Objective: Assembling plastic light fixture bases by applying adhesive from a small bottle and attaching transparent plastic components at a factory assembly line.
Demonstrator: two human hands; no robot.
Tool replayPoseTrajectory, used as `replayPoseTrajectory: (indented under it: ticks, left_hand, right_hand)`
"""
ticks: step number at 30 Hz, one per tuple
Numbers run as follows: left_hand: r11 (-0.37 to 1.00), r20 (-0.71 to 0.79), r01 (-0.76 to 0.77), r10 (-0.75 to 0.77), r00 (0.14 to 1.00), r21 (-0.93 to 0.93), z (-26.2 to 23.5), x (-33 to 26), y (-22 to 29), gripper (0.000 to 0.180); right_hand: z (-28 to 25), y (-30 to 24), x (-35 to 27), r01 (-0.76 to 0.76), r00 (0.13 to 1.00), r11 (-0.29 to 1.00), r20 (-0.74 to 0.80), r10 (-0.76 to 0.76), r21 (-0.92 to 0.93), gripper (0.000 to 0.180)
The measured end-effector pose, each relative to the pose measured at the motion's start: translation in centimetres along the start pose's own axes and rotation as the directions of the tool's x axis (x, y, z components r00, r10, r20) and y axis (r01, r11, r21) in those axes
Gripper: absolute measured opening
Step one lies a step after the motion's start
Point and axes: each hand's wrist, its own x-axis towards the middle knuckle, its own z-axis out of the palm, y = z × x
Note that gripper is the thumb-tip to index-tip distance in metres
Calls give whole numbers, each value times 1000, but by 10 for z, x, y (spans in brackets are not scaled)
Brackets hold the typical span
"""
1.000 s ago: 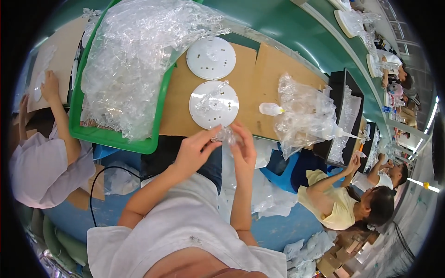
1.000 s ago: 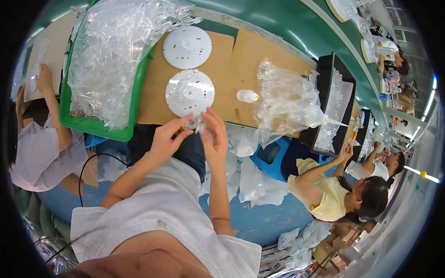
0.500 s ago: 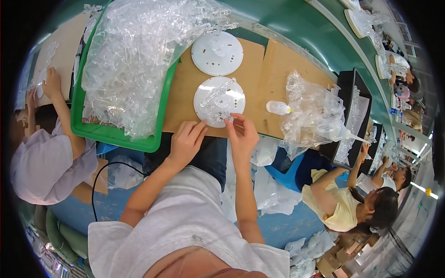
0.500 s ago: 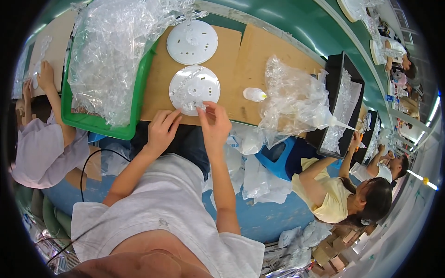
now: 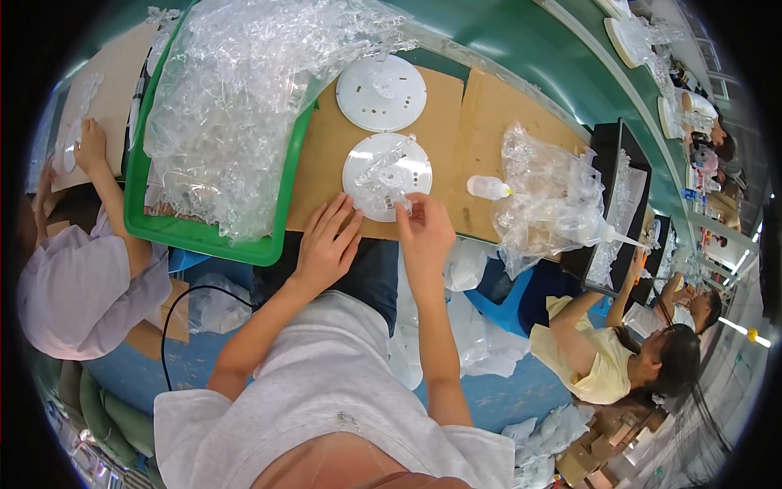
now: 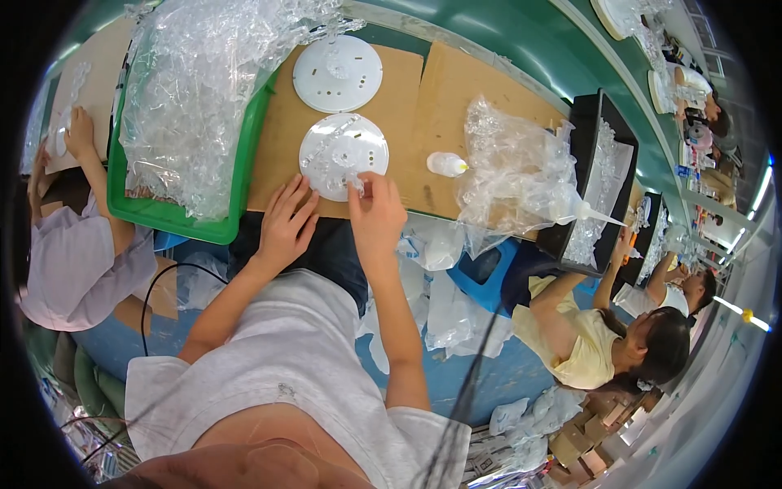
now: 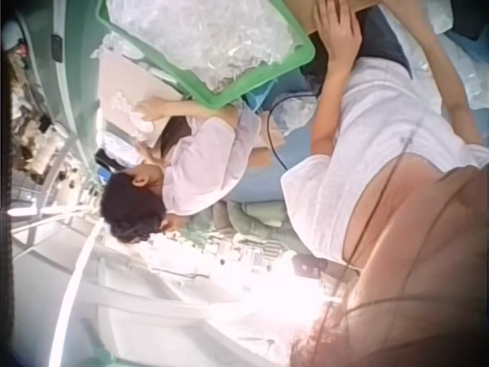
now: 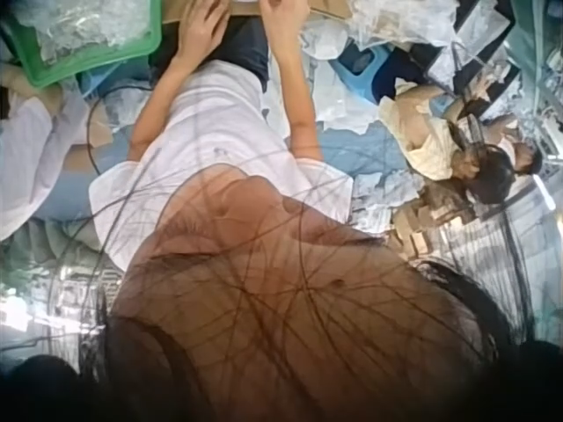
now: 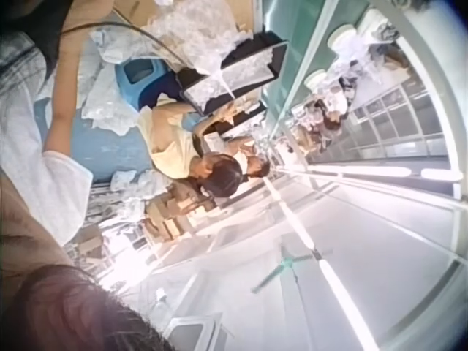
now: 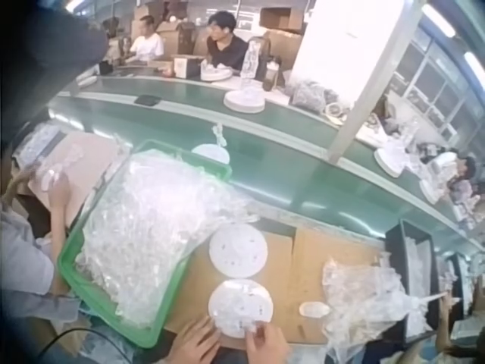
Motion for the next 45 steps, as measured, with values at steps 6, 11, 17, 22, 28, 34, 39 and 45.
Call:
replayPoseTrajectory:
  ticks: [6, 11, 17, 22, 28, 34, 39, 45]
  left_hand:
    - [998, -17, -18, 17, 1000, -62, 4, 3, 1, 41]
    - [997, -34, -13, 11, 999, -71, 8, 8, 5, 43]
    - [1000, 26, -6, 5, 1000, 9, 8, 15, 14, 50]
    - [991, 92, 5, -18, 996, 137, 10, 14, 15, 56]
    - [991, 104, -8, -6, 995, 136, 11, 15, 16, 56]
    - [990, 101, -11, -3, 995, 142, 12, 14, 11, 56]
    - [989, 90, -22, 9, 996, 143, 12, 16, 12, 56]
    - [987, 88, -35, 21, 996, 159, 11, 17, 13, 56]
  right_hand:
    - [-3, 1, -2, -21, 998, 1000, -55, 21, 3, 18]
    - [-5, 14, 12, 6, 1000, 999, 25, -8, 49, 19]
    - [-19, 15, 10, 49, 996, 999, 78, -49, 9, 24]
    - [-36, 27, -4, -133, 853, 978, -483, 196, 162, 49]
    - [-25, 66, 38, -100, 876, 995, -476, 80, -18, 50]
    - [-42, 47, -18, -91, 943, 985, -305, 133, 149, 40]
    - [-29, 25, -72, -313, 950, 933, 73, 304, 180, 33]
    - [-13, 22, -63, -310, 948, 945, 105, 300, 100, 28]
